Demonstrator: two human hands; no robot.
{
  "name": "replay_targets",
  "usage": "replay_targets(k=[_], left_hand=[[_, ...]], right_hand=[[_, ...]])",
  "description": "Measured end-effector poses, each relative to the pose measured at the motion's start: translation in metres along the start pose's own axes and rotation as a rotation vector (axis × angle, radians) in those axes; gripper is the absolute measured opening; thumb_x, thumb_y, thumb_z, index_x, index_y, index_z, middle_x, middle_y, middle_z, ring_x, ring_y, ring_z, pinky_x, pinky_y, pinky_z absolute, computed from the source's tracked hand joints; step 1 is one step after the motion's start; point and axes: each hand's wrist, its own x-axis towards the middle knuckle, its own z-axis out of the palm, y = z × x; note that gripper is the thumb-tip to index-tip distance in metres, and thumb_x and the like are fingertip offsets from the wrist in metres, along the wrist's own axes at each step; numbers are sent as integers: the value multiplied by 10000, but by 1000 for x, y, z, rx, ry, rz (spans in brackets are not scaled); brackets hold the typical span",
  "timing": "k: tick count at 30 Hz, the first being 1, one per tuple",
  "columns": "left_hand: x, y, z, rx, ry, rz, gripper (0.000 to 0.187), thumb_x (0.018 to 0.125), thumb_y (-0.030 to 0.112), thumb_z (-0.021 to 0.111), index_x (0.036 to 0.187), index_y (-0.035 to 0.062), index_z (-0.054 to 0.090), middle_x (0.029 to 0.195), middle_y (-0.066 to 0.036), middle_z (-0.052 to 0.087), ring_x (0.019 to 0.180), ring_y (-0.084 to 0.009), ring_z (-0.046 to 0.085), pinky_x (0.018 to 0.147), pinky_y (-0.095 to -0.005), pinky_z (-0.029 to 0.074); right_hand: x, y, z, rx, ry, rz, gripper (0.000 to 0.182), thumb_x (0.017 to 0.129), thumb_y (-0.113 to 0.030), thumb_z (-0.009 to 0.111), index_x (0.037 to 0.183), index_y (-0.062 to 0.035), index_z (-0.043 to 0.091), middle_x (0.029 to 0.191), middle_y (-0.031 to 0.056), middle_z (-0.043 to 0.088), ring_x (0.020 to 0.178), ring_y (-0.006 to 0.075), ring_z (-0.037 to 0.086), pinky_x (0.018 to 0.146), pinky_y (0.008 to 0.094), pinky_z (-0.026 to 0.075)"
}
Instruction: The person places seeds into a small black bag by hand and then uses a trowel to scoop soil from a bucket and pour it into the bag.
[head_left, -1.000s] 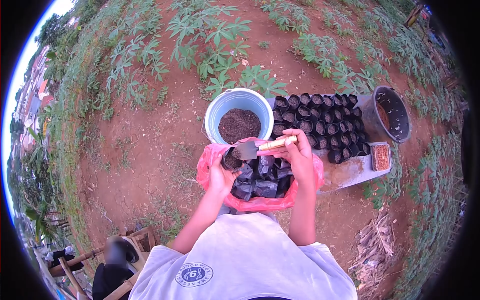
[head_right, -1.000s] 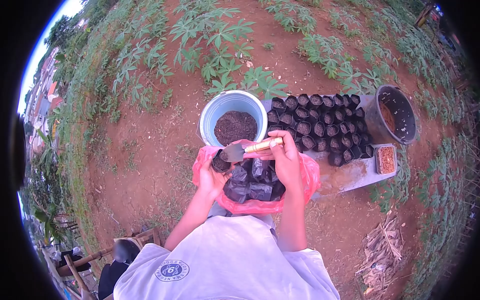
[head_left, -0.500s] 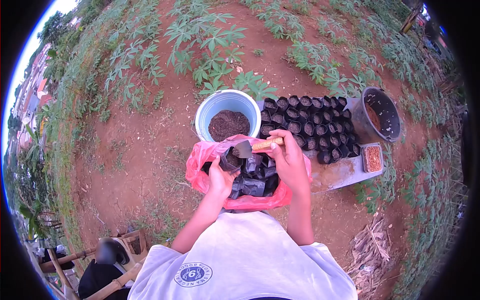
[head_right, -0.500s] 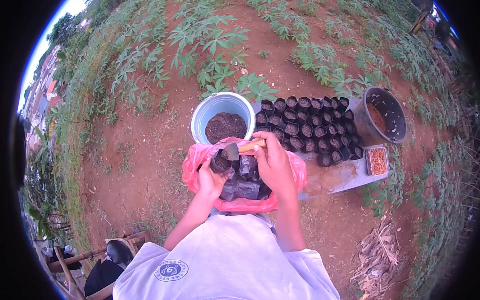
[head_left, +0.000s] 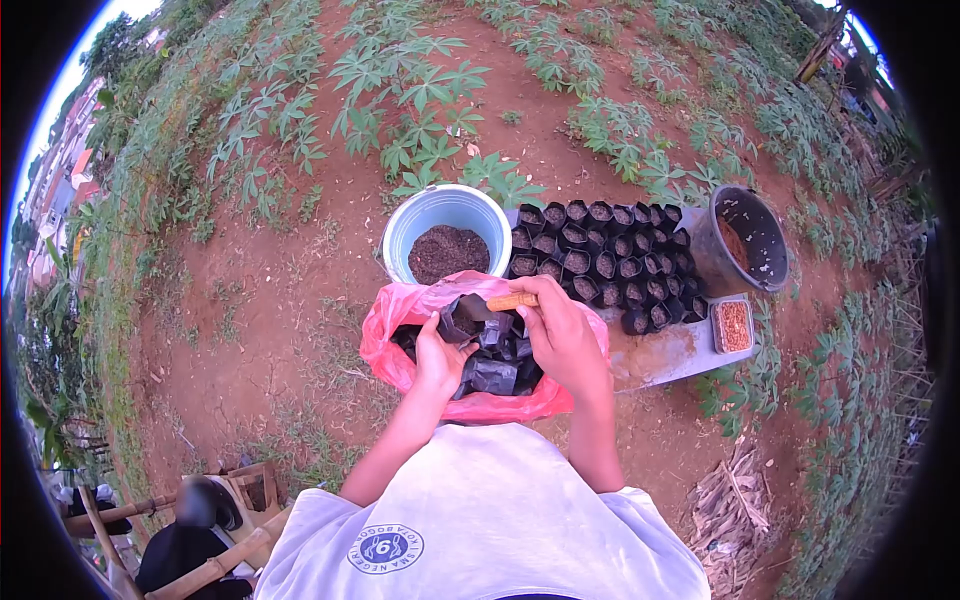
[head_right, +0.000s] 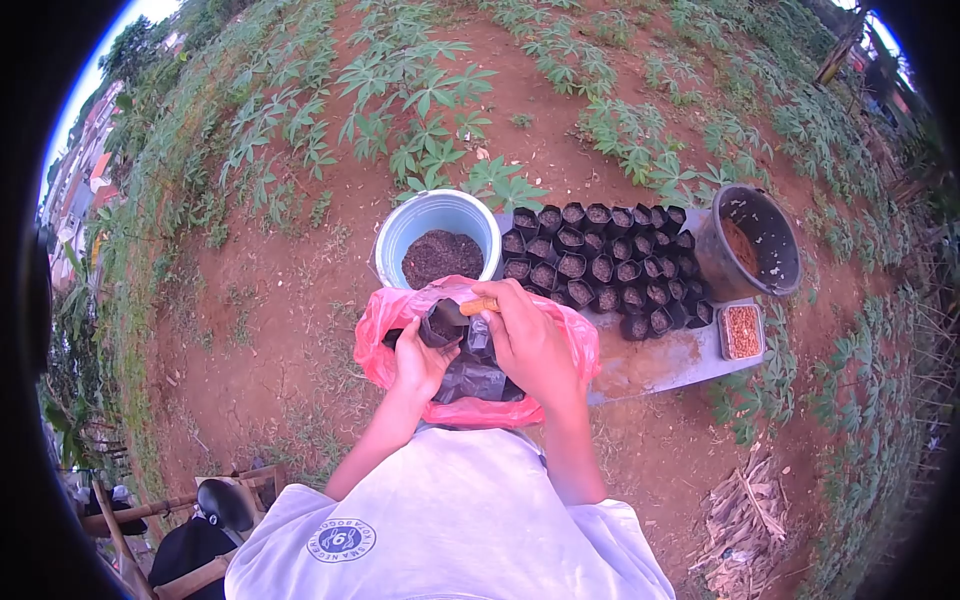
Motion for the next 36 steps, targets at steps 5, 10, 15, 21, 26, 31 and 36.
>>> replay_targets(k=[5,10,15,21,26,31,36], left_hand=[[3,1,-6,36,-1,37,427,990,416,272,1190,152,542,1112,-27,626,982,-171,573,797,-367,440],[5,2,-8,50,28,110,395,987,408,318,1158,138,551,1087,-28,641,977,-173,593,777,-370,462],[12,7,-18,43,51,180,378,987,395,354,1135,111,554,1043,-36,656,936,-184,618,748,-373,483],[24,25,-39,-112,-14,150,428,980,410,318,1202,113,531,1118,-64,639,991,-217,607,753,-390,470],[28,52,-50,-183,-137,140,432,972,418,344,1187,102,544,1096,-133,653,922,-242,638,720,-371,485],[33,76,-71,-247,-83,184,465,977,407,333,1199,51,534,1103,-161,649,937,-245,642,725,-361,504],[38,95,-100,-260,-48,180,473,988,385,301,1198,26,527,1106,-168,643,931,-258,637,737,-368,506]], right_hand=[[0,2,3,-17,21,-26,297,838,46,546,1128,-17,525,1005,157,576,921,360,611,738,414,485],[3,0,2,-27,12,-35,290,839,46,548,1123,-9,524,1000,162,576,916,362,607,738,411,485],[7,-4,1,93,55,50,262,854,54,541,1110,0,538,990,157,580,907,328,612,771,360,482],[20,13,10,158,222,79,210,900,8,521,1109,2,545,1017,133,598,940,240,616,817,313,478],[39,29,23,247,253,165,205,947,10,474,1149,21,509,1114,114,591,1033,164,583,891,287,477],[63,58,54,115,253,240,177,886,38,526,1053,4,575,966,107,624,871,192,640,768,301,504],[75,79,88,-49,160,278,173,874,42,543,1039,4,578,926,148,630,848,264,648,760,324,500]])
